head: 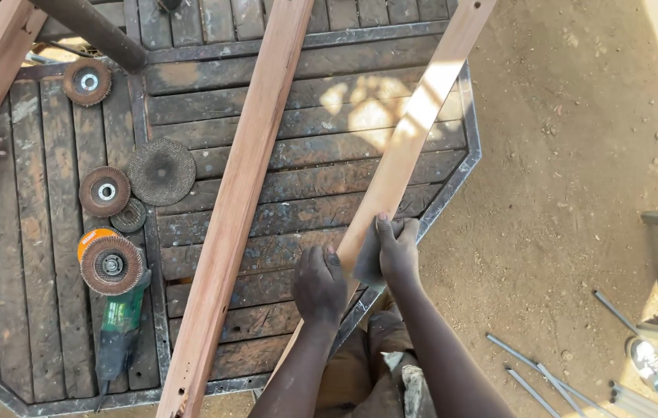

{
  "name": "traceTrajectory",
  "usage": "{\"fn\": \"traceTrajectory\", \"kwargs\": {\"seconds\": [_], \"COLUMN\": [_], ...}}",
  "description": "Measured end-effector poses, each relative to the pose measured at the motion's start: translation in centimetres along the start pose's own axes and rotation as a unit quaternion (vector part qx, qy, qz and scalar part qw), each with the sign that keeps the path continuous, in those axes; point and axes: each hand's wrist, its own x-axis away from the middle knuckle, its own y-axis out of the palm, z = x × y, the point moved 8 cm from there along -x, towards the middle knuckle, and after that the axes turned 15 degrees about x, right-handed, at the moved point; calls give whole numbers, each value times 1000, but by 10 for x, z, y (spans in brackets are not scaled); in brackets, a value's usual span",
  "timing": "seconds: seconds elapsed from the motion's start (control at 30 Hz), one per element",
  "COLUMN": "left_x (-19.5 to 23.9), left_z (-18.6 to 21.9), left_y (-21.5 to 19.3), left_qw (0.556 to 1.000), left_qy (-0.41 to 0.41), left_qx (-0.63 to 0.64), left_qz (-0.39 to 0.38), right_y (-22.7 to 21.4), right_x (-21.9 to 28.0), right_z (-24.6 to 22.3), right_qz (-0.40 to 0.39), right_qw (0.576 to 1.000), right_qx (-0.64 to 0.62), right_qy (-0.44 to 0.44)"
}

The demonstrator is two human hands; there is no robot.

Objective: Sanding a curved wooden beam using sandpaper to achieve a smooth finish.

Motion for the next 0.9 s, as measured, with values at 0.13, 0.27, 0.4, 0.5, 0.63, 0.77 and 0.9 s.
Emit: {"fn": "traceTrajectory", "kwargs": {"seconds": [0.13,0.27,0.4,0.5,0.63,0.77,0.9], "left_x": [-5,-1,-1,-4,1,-1,-3], "left_z": [3,3,3,-1,2,7,8], "left_y": [7,-3,0,3,-1,1,5], "left_qw": [1000,999,999,999,999,1000,999], "left_qy": [22,27,31,30,37,24,30], "left_qx": [-6,-9,-6,-15,-15,-8,0], "left_qz": [8,25,28,31,35,19,12], "right_y": [-7,-1,-4,-14,-19,-14,2], "right_x": [-66,-14,-7,-85,-73,-6,-1], "right_z": [-14,-15,-9,-44,-86,-50,-22], "right_qz": [49,42,2,40,52,63,28], "right_qw": [996,996,999,995,995,996,999], "right_qx": [-44,-56,-43,-54,-77,-55,-27], "right_qy": [-53,-46,-16,-69,-34,-24,-11]}}
